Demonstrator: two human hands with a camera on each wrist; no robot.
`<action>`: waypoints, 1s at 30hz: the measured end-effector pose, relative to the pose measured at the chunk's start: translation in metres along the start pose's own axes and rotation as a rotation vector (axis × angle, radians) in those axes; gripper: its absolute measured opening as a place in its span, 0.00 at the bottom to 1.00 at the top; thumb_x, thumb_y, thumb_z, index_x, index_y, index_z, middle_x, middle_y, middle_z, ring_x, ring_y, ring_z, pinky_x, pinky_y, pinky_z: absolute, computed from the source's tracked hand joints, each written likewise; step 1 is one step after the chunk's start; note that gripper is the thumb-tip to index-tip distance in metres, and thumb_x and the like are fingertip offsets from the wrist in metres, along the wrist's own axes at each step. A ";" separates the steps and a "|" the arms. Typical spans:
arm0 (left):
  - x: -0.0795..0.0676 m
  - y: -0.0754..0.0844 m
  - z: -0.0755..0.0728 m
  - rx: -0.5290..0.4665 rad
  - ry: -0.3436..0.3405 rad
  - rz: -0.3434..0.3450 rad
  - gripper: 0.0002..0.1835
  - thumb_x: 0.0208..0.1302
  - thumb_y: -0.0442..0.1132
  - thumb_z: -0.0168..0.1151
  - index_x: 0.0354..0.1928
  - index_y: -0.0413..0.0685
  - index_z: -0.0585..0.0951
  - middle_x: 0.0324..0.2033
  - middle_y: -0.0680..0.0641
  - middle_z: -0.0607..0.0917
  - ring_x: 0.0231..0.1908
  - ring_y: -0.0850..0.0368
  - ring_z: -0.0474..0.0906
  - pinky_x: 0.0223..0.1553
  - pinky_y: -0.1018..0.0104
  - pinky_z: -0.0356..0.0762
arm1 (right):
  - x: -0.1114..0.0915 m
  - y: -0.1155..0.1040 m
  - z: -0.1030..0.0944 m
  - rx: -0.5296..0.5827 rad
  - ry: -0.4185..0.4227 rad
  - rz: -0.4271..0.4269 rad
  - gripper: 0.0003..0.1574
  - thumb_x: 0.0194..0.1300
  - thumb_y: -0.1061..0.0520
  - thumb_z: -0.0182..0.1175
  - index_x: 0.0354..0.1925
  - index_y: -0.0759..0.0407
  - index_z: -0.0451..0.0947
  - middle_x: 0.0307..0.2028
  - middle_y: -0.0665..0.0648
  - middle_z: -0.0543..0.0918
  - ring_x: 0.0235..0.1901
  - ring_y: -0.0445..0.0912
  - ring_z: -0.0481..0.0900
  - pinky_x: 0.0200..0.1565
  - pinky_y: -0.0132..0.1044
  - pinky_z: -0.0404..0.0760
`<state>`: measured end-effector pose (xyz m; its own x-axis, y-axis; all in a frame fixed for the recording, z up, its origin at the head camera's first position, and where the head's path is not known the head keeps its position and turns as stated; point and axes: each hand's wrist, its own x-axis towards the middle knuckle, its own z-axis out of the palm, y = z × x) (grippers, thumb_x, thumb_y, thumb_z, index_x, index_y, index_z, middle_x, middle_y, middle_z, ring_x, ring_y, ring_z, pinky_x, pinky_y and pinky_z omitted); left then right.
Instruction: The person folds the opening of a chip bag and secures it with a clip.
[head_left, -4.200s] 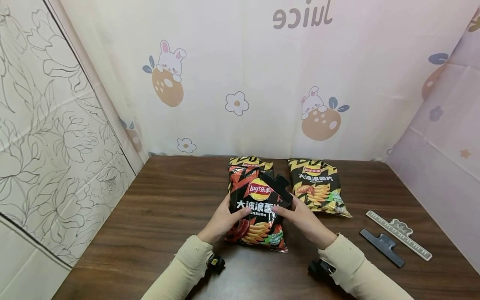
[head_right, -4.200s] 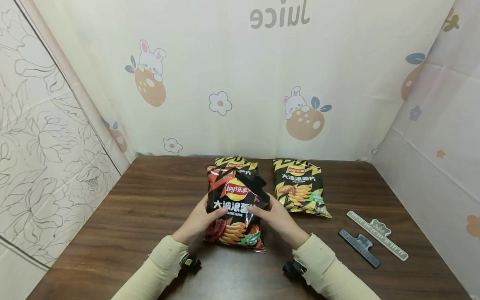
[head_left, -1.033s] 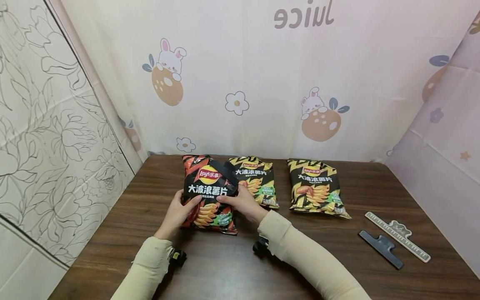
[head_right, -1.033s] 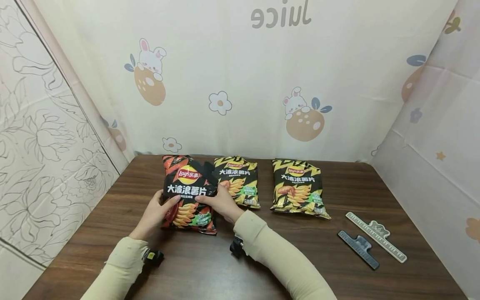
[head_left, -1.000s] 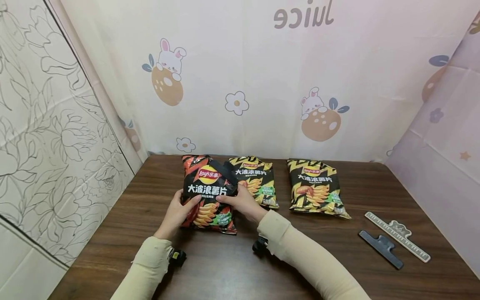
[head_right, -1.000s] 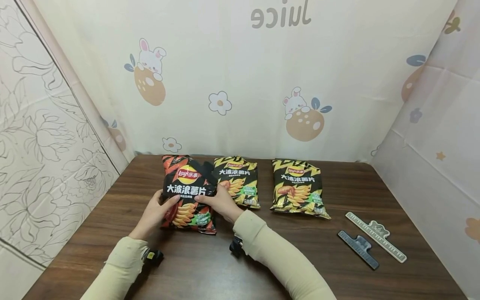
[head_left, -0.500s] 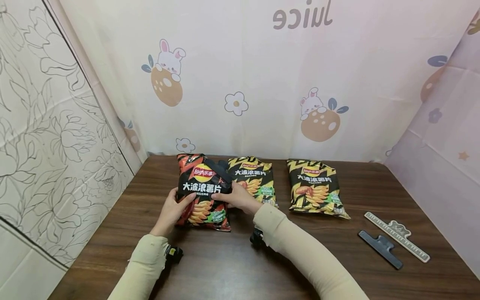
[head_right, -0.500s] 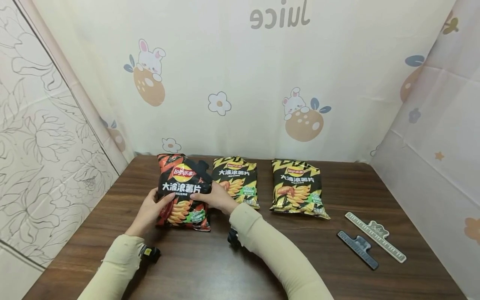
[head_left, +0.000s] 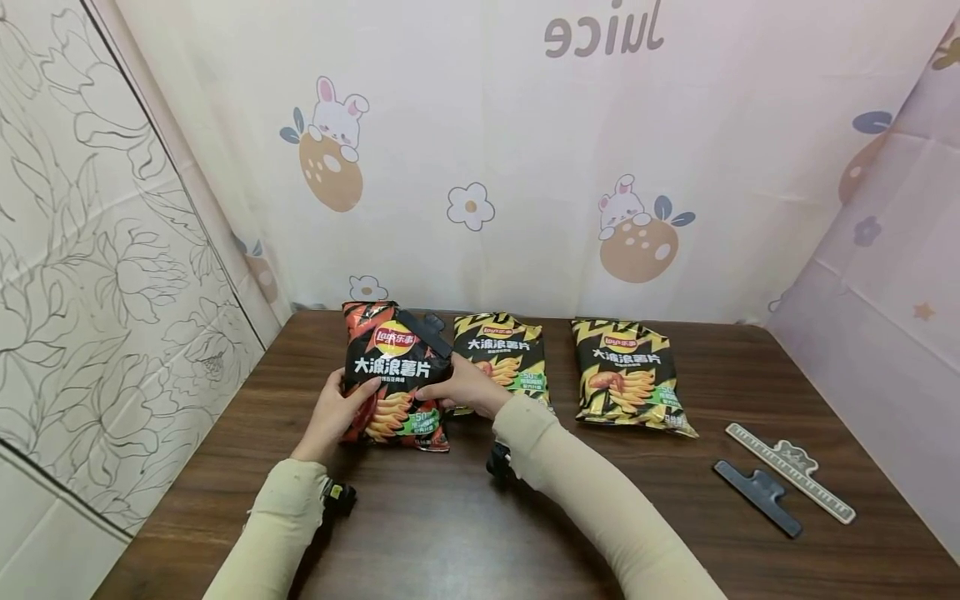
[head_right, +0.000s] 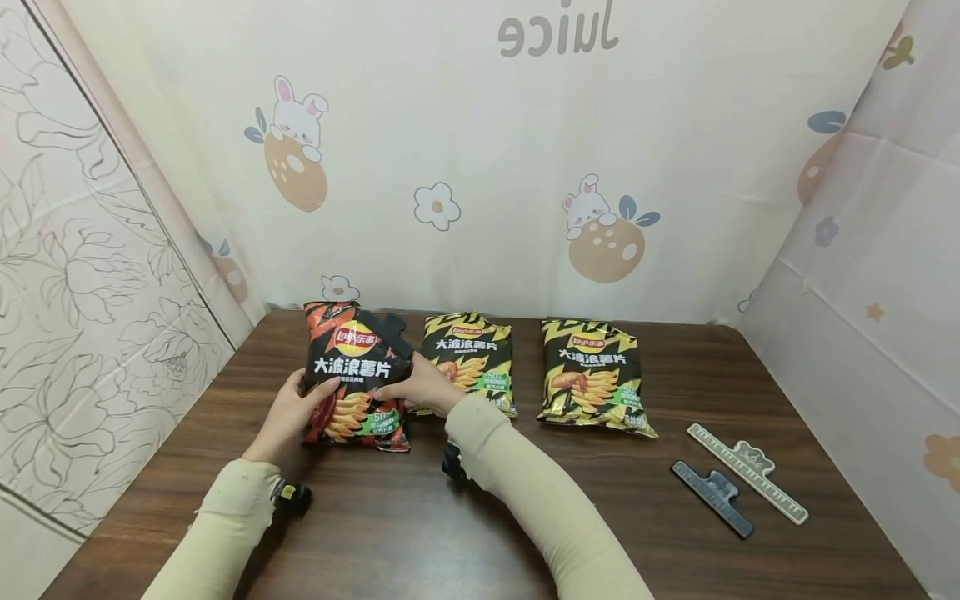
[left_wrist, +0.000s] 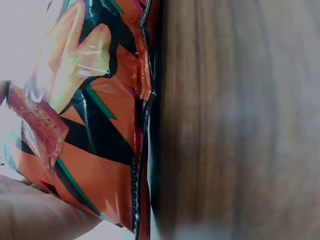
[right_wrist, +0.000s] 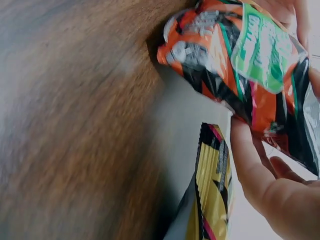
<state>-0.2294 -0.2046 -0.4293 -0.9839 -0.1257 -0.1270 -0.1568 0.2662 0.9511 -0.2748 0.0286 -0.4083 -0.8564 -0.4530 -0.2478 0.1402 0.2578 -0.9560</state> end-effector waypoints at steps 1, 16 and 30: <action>0.001 0.000 -0.001 -0.005 0.000 -0.005 0.44 0.65 0.57 0.63 0.72 0.41 0.56 0.62 0.37 0.68 0.58 0.47 0.68 0.62 0.54 0.66 | 0.001 0.000 0.001 -0.009 0.019 0.004 0.51 0.57 0.53 0.73 0.72 0.50 0.59 0.61 0.61 0.75 0.52 0.49 0.80 0.48 0.44 0.83; 0.018 0.000 -0.007 0.005 0.015 -0.007 0.46 0.65 0.58 0.62 0.74 0.40 0.53 0.66 0.36 0.65 0.62 0.46 0.65 0.66 0.52 0.63 | 0.008 0.000 0.015 -0.070 0.172 -0.030 0.50 0.59 0.46 0.70 0.70 0.59 0.58 0.63 0.63 0.74 0.60 0.54 0.74 0.57 0.49 0.76; 0.036 -0.002 -0.008 0.021 0.050 0.009 0.49 0.63 0.56 0.65 0.75 0.40 0.51 0.68 0.35 0.64 0.64 0.44 0.65 0.67 0.50 0.62 | 0.014 -0.002 0.020 -0.051 0.244 -0.025 0.46 0.61 0.50 0.69 0.69 0.61 0.59 0.56 0.63 0.76 0.55 0.54 0.76 0.51 0.49 0.78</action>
<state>-0.2639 -0.2170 -0.4334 -0.9799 -0.1706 -0.1034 -0.1499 0.2877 0.9459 -0.2767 0.0048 -0.4133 -0.9549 -0.2415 -0.1730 0.0977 0.2947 -0.9506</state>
